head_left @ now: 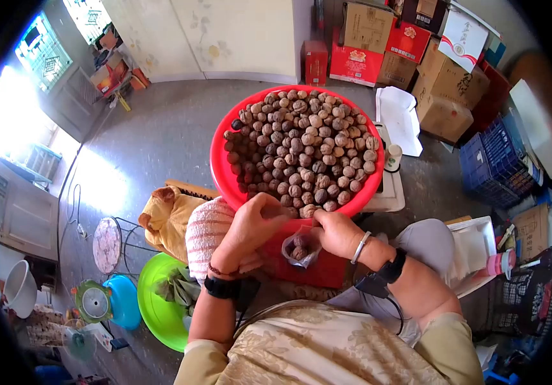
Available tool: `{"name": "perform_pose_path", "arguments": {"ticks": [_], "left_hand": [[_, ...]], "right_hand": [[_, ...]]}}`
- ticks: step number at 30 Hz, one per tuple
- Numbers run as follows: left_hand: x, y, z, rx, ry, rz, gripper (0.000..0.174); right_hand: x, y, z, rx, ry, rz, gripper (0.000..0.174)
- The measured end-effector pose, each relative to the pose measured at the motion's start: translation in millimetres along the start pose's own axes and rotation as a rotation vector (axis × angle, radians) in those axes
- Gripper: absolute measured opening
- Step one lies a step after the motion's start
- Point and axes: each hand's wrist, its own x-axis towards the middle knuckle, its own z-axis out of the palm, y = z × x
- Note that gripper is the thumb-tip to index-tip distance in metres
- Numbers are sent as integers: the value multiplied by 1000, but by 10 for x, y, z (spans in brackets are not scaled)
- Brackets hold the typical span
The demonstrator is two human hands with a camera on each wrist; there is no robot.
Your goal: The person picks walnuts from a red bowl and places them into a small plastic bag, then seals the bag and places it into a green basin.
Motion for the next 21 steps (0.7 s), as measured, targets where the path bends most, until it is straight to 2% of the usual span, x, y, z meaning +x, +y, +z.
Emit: {"name": "perform_pose_path", "arguments": {"ticks": [1, 2, 3, 5, 7, 9, 10, 12, 13, 15, 17, 19, 21], "left_hand": [[-51, 74, -2, -3, -31, 40, 30], [-112, 201, -25, -54, -130, -7, 29], [-126, 209, -11, -53, -129, -6, 29], [-183, 216, 23, 176, -206, 229, 28], [-256, 211, 53, 256, -130, 288, 29], [-336, 158, 75, 311, -58, 176, 29], [-387, 119, 100, 311, -59, 176, 29], [-482, 16, 150, 291, -63, -42, 34], [-521, -22, 177, 293, -60, -41, 34], [-600, -105, 276, 190, -115, -159, 32], [-645, -385, 431, 194, -87, -111, 30], [-653, -532, 532, 76, -88, -78, 24], [-653, -426, 520, 64, -77, -72, 17]], "right_hand": [[0, 3, -6, -1, -1, 0, 15], [-3, 7, -4, 1, -4, 0, 15], [4, -5, -12, 2, -6, -2, 15], [7, -29, -21, 19, -21, 23, 13], [13, -13, -24, 60, -41, 14, 11], [34, 59, 41, 50, -12, -4, 10], [30, 88, 70, 40, 15, -21, 9], [16, 84, 67, 28, 23, -32, 8], [20, 79, 67, 16, 33, -43, 7], [12, 51, 54, 14, 29, -32, 7], [13, 33, 60, 10, 22, -24, 6], [7, 32, 78, 41, 41, -19, 8], [-24, 34, 88, 107, 33, -20, 10]]}}
